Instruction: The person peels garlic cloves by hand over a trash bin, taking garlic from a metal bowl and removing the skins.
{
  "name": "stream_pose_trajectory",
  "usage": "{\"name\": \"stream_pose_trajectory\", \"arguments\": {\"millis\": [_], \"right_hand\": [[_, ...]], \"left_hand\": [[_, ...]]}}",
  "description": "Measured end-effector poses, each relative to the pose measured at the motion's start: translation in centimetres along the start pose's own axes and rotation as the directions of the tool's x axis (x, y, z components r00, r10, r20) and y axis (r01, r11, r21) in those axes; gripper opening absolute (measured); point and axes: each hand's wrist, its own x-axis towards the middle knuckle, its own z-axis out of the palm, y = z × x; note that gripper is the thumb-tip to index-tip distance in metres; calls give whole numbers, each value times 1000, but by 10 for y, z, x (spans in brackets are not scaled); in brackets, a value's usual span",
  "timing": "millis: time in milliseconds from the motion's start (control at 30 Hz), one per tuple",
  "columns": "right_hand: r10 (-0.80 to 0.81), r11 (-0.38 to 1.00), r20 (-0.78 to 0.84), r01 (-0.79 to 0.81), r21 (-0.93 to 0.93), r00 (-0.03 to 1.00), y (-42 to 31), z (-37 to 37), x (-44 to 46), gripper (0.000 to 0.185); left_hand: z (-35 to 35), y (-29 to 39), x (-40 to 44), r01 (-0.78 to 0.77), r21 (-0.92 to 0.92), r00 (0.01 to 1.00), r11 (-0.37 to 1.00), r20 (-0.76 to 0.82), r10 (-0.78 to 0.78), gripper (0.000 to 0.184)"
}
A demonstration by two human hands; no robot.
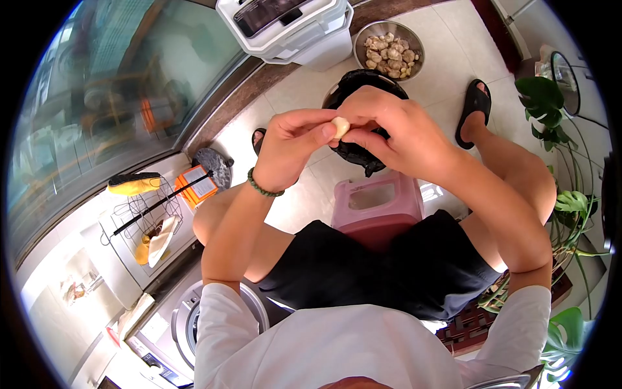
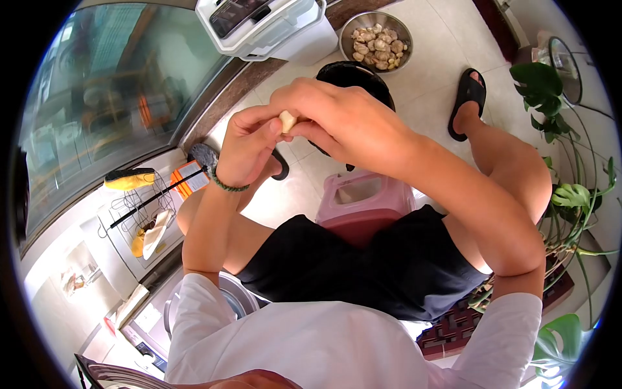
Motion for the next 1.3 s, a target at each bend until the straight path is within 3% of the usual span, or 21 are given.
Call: {"name": "stream_pose_trajectory", "arguments": {"millis": [100,333,433,467,533,633,933,1300], "right_hand": [[51,999,36,-51,5,998,1,-1,0,37],[66,995,139,-54,-89,988,1,-3,-1,36],[34,996,-58,-29,86,998,2,5,-2,33],[31,997,-35,-28,78,999,0,5,-1,33],[90,994,-115,-84,64,989,-3,4,1,26],[-2,995,-46,-3,-104,999,-9,-3,10,21],[-23,990,-42,16,-140,999,-10,1,14,19],[-44,958,-90,17,-285,995,-2,8,6,17]], "left_hand": [[-1,1,0,28,60,1000,998,7,-28,25],[-3,-5,3,37,-20,999,999,8,-37,25],[-3,-3,3,-12,-6,998,1000,68,13,21],[-2,-3,3,-29,-22,998,999,60,30,21],[0,-1,4,-182,-51,972,982,140,187,18],[-1,0,1,-163,-24,979,986,117,165,19],[-4,2,1,-269,-23,955,963,120,270,23],[-1,-1,2,-202,8,979,979,20,202,31]]}}
